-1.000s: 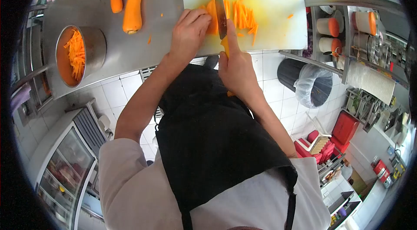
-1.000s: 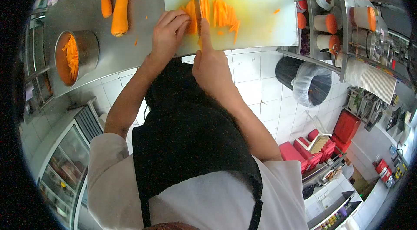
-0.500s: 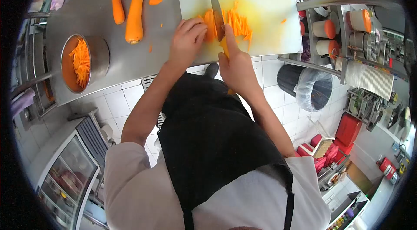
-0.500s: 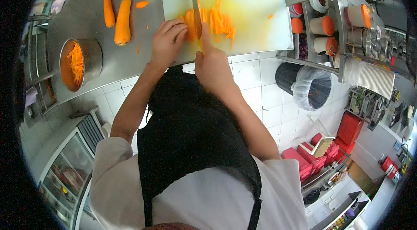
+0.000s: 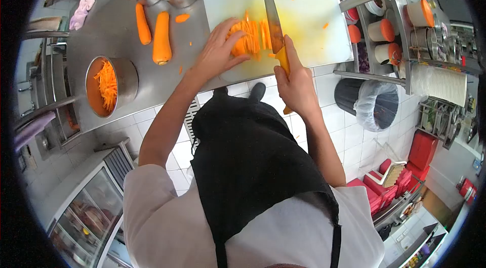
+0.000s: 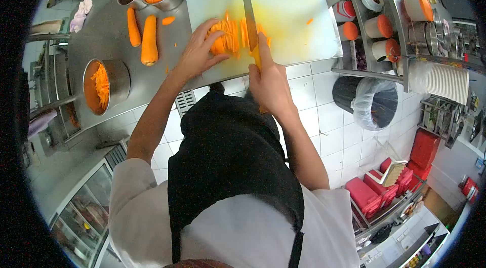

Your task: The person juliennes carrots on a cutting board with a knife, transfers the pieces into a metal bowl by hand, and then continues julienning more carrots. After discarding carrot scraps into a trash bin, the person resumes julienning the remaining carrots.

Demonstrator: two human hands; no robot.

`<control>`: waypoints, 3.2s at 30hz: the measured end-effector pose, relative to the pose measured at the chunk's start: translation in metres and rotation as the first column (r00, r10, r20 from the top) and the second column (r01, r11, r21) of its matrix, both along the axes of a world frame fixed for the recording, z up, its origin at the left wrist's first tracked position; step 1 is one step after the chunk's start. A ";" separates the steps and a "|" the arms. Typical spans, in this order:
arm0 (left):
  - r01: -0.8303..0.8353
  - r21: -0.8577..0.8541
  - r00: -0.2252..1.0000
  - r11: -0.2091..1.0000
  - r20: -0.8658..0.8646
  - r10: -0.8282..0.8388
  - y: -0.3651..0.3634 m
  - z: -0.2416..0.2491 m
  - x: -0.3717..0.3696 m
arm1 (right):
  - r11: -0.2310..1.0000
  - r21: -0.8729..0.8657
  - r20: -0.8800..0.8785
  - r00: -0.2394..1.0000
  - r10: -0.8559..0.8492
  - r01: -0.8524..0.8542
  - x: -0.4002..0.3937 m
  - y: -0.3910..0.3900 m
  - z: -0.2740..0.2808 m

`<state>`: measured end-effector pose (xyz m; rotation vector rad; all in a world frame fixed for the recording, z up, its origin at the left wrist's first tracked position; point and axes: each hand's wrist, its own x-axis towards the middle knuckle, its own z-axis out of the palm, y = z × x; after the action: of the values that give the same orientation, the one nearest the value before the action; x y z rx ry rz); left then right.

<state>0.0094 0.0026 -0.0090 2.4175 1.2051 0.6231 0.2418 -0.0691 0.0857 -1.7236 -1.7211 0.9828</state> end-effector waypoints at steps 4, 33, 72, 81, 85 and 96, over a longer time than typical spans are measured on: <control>-0.119 0.001 0.989 0.993 0.095 0.118 -0.005 0.006 -0.003 | 0.999 0.033 -0.046 0.999 0.009 -0.008 0.003 -0.005 -0.008; -0.240 0.067 0.944 0.968 0.247 0.217 -0.012 0.011 0.002 | 0.995 -0.004 0.158 0.982 0.101 -0.102 -0.071 -0.010 -0.048; -0.255 0.004 0.941 0.967 0.229 0.247 -0.022 0.005 0.003 | 0.987 0.103 0.044 0.992 0.117 -0.122 -0.051 -0.005 -0.040; -0.087 -0.100 0.983 0.991 0.155 0.102 -0.015 0.016 -0.013 | 0.998 -0.026 0.078 0.995 0.058 -0.056 -0.061 -0.017 -0.038; -0.051 -0.137 0.976 0.989 0.201 0.078 -0.007 0.016 -0.016 | 0.997 -0.011 0.085 0.993 0.081 -0.080 -0.057 -0.016 -0.034; -0.068 -0.037 0.973 0.997 0.219 0.075 -0.005 0.011 -0.015 | 0.994 -0.055 0.098 0.991 0.096 -0.091 -0.057 -0.017 -0.015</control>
<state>-0.0053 -0.0020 0.0017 2.2200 1.2025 0.8631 0.1846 -0.0864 0.0703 -1.7650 -1.8703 1.0036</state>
